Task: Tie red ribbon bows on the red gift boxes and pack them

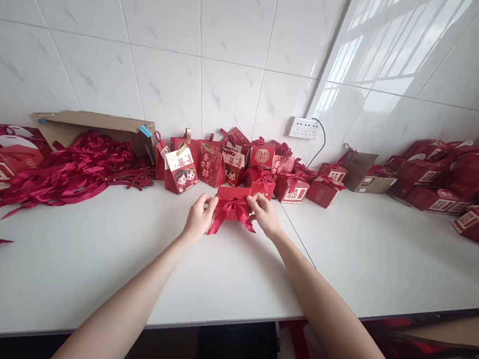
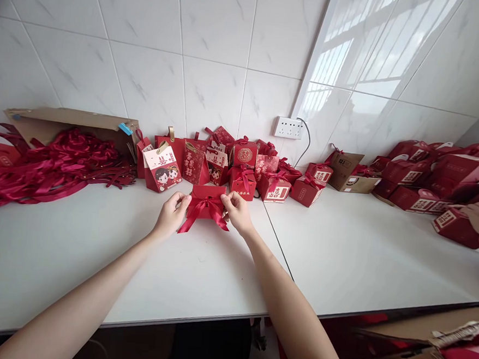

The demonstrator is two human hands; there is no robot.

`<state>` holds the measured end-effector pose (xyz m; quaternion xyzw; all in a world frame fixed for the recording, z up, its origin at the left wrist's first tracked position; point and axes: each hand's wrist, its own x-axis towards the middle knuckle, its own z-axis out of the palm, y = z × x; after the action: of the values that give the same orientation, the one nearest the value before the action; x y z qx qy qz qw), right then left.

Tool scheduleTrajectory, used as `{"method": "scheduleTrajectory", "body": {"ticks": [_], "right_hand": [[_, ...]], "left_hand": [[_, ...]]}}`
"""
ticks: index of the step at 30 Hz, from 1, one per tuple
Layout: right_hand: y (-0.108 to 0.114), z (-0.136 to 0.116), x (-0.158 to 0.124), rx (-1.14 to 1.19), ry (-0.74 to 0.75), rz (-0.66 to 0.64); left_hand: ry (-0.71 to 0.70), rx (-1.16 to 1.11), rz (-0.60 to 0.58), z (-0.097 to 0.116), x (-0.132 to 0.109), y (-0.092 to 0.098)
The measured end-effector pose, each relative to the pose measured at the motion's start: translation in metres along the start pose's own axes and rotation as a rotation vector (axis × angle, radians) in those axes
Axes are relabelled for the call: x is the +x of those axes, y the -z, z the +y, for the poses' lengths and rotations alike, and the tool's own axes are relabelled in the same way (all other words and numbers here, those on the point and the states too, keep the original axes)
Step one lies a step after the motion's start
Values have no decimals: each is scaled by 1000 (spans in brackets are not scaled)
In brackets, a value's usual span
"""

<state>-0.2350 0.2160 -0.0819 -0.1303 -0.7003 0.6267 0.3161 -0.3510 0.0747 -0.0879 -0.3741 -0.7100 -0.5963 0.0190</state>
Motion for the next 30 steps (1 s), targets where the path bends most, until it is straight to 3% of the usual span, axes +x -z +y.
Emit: {"method": "scheduleTrajectory", "body": {"ticks": [16,20,23,26,30], "right_hand": [[-1,4,-1,-117,68,40],[4,1,-3,-403,362,63],[5,-1,-5,-673,562,-141],[5,0,-6,-788,579,-223],[3,5,-5,-813,623,-123]], "left_hand": [[1,-8,11,-3,2,3],[-53,27,-49,-5,0,7],[-96,72,-57,-9,2,8],[-222,139,44,-11,6,8],[-439,217,240,-5,3,8]]}}
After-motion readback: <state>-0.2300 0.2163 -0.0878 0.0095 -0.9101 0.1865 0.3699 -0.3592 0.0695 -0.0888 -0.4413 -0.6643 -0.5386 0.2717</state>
